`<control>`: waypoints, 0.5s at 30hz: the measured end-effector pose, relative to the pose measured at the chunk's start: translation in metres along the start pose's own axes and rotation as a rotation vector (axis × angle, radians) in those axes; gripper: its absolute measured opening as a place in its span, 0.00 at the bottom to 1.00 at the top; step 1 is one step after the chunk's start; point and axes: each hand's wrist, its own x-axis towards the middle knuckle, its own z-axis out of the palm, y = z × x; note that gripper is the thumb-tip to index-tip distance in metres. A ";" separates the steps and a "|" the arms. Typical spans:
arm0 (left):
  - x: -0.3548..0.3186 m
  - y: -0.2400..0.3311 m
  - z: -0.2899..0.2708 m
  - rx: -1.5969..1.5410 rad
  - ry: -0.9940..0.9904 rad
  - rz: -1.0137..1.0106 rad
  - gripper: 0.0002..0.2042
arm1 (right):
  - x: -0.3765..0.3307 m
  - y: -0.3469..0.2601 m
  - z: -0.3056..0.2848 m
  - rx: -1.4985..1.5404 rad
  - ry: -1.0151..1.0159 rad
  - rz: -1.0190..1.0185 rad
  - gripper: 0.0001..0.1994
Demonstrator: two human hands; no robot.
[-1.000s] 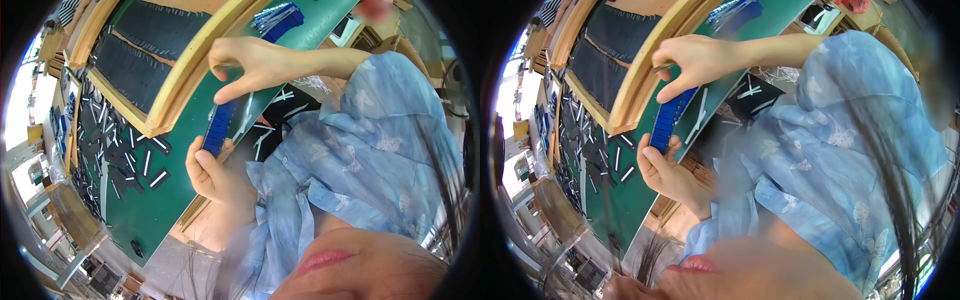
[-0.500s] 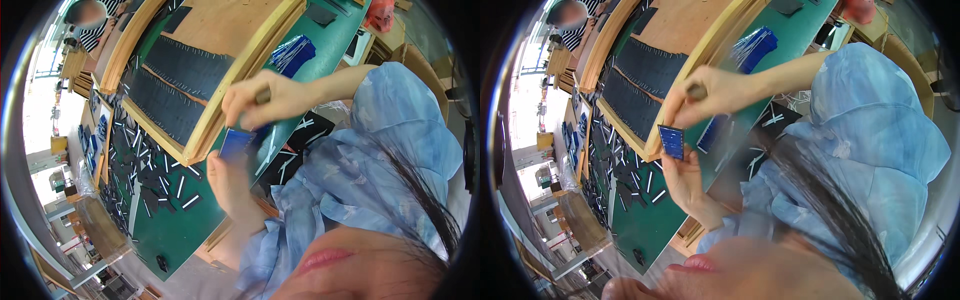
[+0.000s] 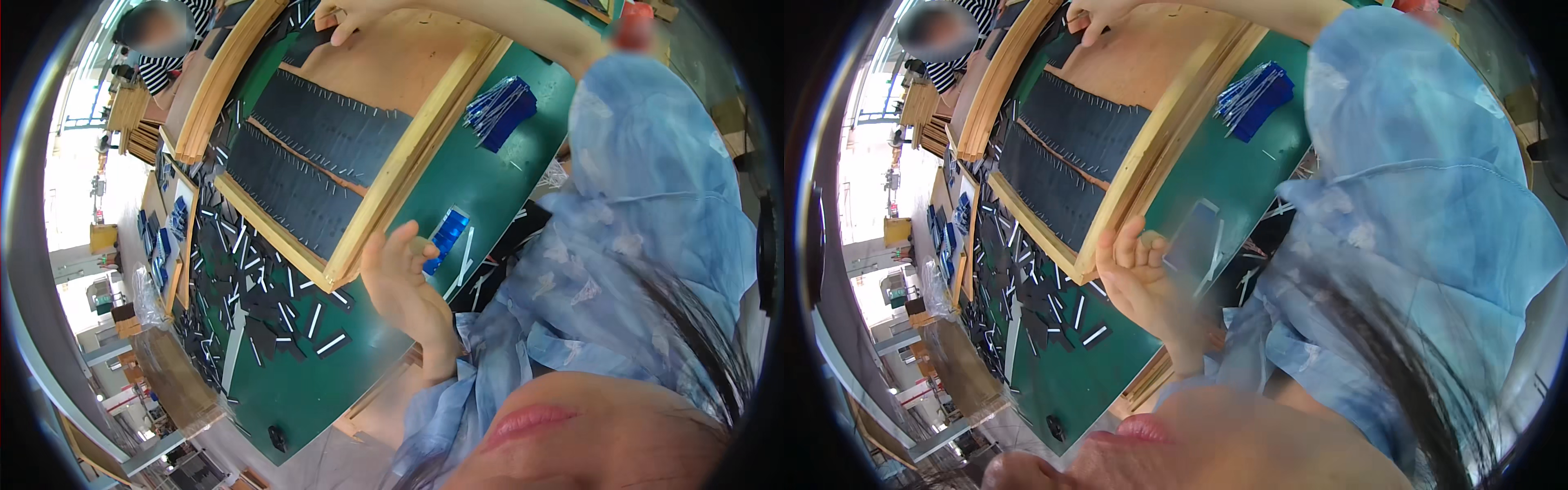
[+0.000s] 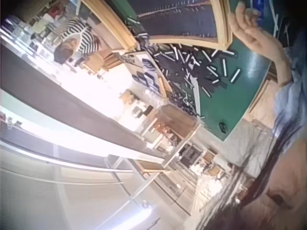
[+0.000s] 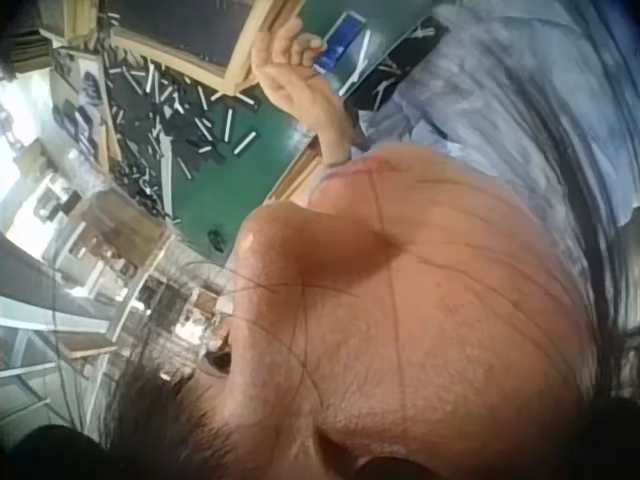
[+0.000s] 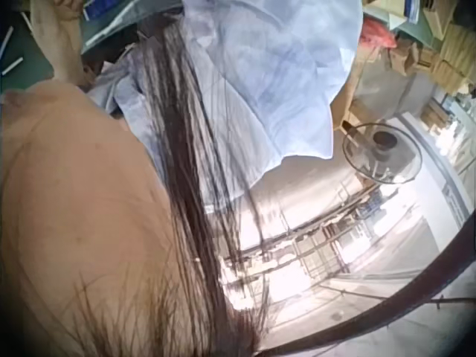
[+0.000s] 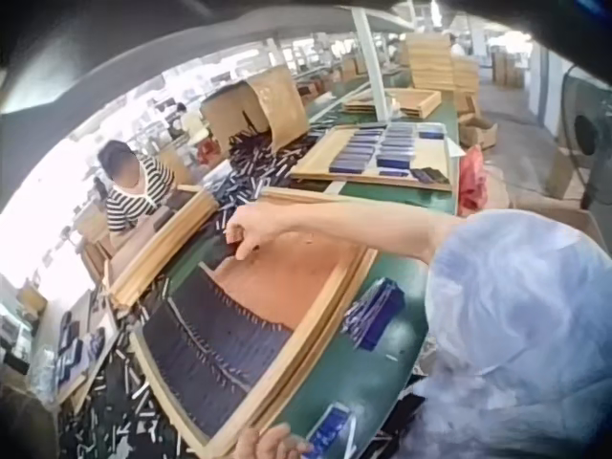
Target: Assembling small blue and black electronic components into a wooden jig and securing them with tape.
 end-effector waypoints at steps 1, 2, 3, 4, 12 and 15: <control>-0.001 -0.002 -0.001 0.002 0.005 0.004 0.25 | 0.013 0.016 0.010 0.002 -0.001 -0.006 0.18; -0.002 -0.003 -0.003 0.026 0.048 0.006 0.24 | 0.021 0.027 0.017 -0.112 0.005 -0.075 0.18; -0.005 -0.002 -0.006 0.051 0.093 0.013 0.23 | 0.031 0.031 0.021 -0.226 0.013 -0.150 0.19; -0.006 -0.003 -0.008 0.049 0.095 0.018 0.23 | 0.041 0.035 0.023 -0.225 -0.018 -0.209 0.19; -0.009 -0.009 -0.020 0.110 0.203 0.023 0.23 | 0.065 0.056 0.036 -0.150 -0.059 -0.240 0.17; -0.009 -0.009 -0.022 0.112 0.230 0.003 0.22 | 0.065 0.051 0.036 -0.163 -0.046 -0.252 0.16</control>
